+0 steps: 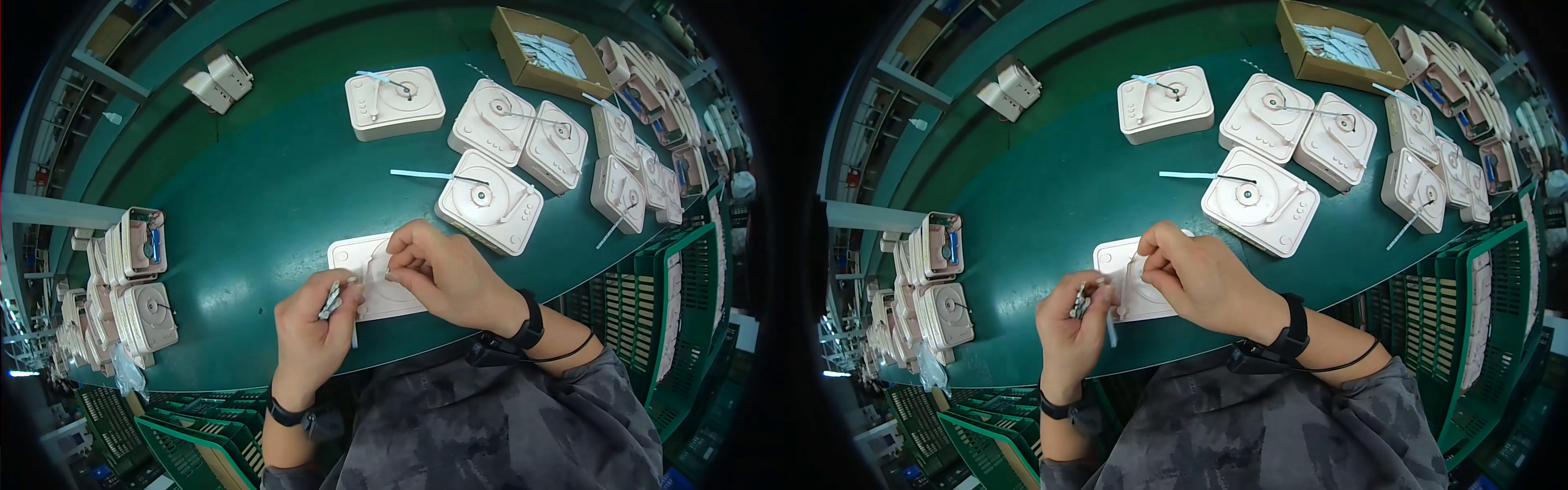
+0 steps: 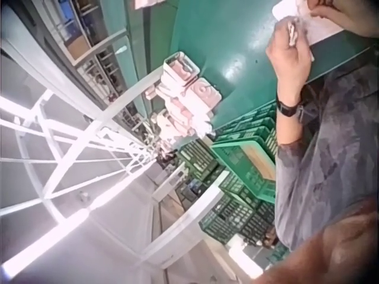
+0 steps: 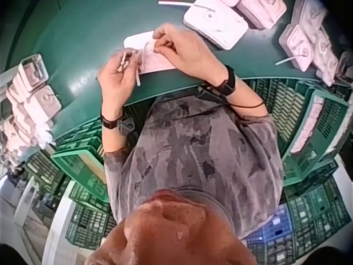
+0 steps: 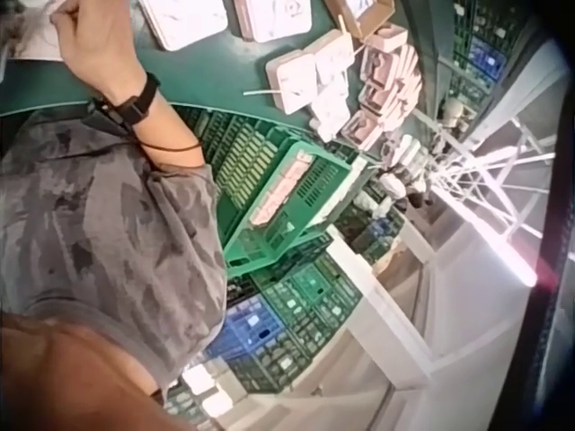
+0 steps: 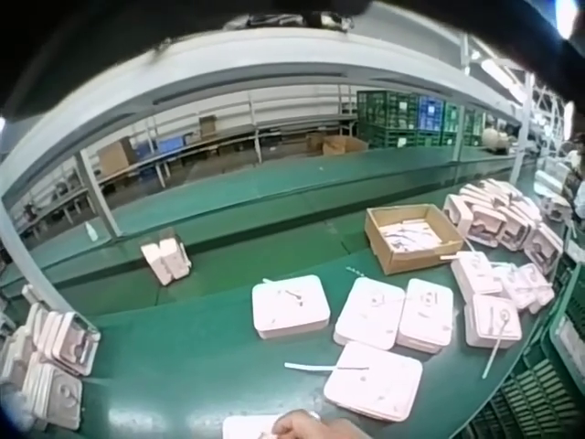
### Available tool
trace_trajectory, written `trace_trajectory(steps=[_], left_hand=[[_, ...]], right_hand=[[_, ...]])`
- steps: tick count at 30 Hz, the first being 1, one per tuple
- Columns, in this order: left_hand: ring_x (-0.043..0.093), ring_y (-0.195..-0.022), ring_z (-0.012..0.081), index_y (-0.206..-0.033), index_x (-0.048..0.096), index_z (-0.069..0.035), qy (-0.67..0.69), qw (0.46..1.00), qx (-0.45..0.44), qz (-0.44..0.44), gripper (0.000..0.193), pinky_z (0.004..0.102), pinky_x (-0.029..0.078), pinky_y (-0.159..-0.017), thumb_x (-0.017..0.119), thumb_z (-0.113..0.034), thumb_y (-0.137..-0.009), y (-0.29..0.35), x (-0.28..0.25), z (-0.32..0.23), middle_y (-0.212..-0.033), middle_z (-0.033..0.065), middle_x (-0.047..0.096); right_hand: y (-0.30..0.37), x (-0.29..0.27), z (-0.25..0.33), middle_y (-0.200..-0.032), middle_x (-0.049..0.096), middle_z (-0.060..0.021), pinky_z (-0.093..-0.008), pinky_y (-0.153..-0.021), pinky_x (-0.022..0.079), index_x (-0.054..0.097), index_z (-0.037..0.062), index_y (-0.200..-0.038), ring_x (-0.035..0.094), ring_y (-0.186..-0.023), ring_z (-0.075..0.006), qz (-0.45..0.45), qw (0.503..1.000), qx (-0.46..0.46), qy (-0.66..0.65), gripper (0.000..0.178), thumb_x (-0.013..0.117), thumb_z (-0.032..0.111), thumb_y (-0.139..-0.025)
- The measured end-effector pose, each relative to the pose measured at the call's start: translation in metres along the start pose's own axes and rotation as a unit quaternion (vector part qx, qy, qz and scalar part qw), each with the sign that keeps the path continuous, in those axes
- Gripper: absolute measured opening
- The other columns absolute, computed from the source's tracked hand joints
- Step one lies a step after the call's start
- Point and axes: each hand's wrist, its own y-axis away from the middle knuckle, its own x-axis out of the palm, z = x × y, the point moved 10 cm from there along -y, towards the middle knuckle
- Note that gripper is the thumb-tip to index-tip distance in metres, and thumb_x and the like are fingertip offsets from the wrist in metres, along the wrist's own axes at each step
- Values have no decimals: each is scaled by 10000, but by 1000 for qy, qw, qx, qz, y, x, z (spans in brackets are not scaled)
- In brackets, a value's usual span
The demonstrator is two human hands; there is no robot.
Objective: The person picks up a pink device, inserts a white strip into the center, and presses it down by hand. They repeat this process for several devices, placing finished units back on the conveyor belt.
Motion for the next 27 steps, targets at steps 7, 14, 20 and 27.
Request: trace_trajectory(steps=[7,14,20,27], left_hand=[[705,-769,211,-1003,704,-21,-32,988,116,97,135,322,543,-665,722,26,-878,-22,34,-21,-880,106,734],[699,-743,229,-1002,699,-16,-104,986,102,87,149,311,532,-655,728,20,-860,-24,38,-16,-875,112,729],[688,-707,287,-1027,716,-55,-100,987,97,81,201,343,530,-621,753,4,-839,-21,35,-11,-867,127,707],[692,-702,286,-1027,728,-74,-119,982,108,102,245,329,535,-612,747,30,-806,-21,38,-17,-870,121,712]], right_hand=[[-7,-3,-6,-902,729,-113,-289,-718,540,533,-2,-1136,704,-769,-174,76,996,33,-33,257,681,-8,-926],[-1,-3,3,-895,700,-104,-328,-713,535,606,5,-1039,687,-791,-234,42,999,-2,26,164,685,-9,-896],[12,-10,17,-906,642,-110,-400,-704,526,657,11,-914,633,-837,-321,-92,974,-104,181,86,701,15,-840],[16,-11,14,-902,617,-105,-392,-696,520,643,15,-918,628,-842,-305,-90,973,-111,180,80,680,24,-848]])
